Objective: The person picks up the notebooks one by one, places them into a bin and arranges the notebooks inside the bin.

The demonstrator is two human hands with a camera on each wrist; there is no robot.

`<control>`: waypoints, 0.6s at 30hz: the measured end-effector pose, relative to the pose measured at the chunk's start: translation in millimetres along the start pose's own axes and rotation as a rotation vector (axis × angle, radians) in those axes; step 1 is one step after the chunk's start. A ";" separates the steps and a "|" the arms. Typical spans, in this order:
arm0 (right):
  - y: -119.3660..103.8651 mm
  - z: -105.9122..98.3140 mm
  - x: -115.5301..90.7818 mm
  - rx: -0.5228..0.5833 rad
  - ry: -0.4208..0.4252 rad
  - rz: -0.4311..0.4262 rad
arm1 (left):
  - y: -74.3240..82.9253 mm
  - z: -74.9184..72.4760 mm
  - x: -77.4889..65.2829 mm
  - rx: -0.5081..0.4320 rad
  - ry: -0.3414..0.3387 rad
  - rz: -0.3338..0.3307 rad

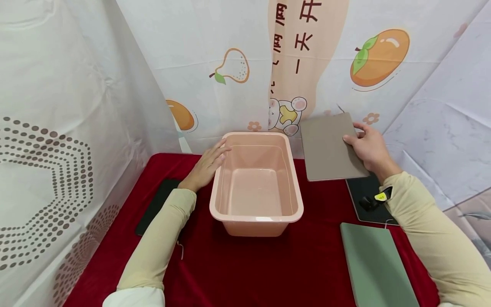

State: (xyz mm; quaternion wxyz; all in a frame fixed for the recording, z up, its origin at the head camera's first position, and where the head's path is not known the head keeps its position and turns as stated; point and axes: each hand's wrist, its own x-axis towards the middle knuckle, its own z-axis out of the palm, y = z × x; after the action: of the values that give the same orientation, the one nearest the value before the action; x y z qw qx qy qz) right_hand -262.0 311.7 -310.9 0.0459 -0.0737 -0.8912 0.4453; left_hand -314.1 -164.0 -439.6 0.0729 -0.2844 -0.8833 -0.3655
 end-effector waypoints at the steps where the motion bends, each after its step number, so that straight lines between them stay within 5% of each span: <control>1: -1.7 0.1 0.5 -0.004 -0.003 -0.001 | -0.3 0.1 -0.2 0.003 0.000 -0.001; 18: -31.6 11.0 2.7 0.034 0.008 -0.028 | 1.9 -0.4 -0.6 0.010 0.011 -0.001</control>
State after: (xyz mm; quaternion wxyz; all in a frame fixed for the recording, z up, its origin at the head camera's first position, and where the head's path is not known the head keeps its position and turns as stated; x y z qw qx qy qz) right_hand -269.1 284.8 -292.2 0.0567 -0.0622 -0.8842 0.4595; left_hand -312.5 -163.5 -438.4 0.0790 -0.2818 -0.8849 -0.3625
